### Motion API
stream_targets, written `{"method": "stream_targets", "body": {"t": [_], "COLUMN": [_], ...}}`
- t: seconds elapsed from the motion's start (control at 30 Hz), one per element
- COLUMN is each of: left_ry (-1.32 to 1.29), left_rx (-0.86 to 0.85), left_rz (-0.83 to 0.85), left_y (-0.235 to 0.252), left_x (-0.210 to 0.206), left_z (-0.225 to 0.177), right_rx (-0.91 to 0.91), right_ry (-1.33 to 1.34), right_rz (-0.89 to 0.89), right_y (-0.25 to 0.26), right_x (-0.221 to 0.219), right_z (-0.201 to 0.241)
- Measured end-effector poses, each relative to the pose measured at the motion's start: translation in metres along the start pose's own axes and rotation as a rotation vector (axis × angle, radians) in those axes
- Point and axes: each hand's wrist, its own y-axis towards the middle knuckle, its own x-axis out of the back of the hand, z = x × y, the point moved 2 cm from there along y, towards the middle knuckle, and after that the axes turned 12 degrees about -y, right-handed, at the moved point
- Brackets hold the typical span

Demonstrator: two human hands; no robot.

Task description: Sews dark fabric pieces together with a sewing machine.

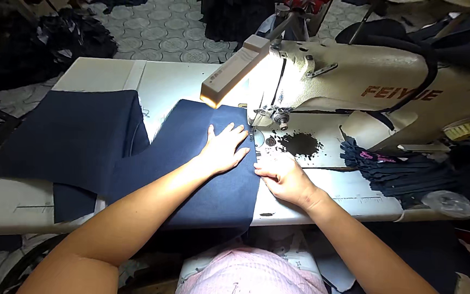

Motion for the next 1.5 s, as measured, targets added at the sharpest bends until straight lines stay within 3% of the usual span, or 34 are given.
{"method": "stream_targets", "body": {"t": [0.37, 0.57, 0.7, 1.5], "left_ry": [0.013, 0.048, -0.008, -0.020], "left_rx": [-0.050, -0.027, -0.074, -0.119], "left_rz": [-0.003, -0.061, -0.111, -0.029], "left_y": [0.025, -0.039, -0.064, -0.007], "left_x": [0.012, -0.021, -0.037, -0.007], "left_z": [0.013, -0.039, -0.034, 0.002], "right_rx": [-0.016, 0.013, 0.061, 0.023], "right_ry": [-0.012, 0.018, 0.032, -0.061], "right_rz": [0.127, 0.161, 0.101, -0.031], "right_y": [0.023, 0.023, 0.021, 0.031], "right_x": [0.000, 0.005, -0.001, -0.018], "right_z": [-0.010, -0.015, -0.023, -0.032]}}
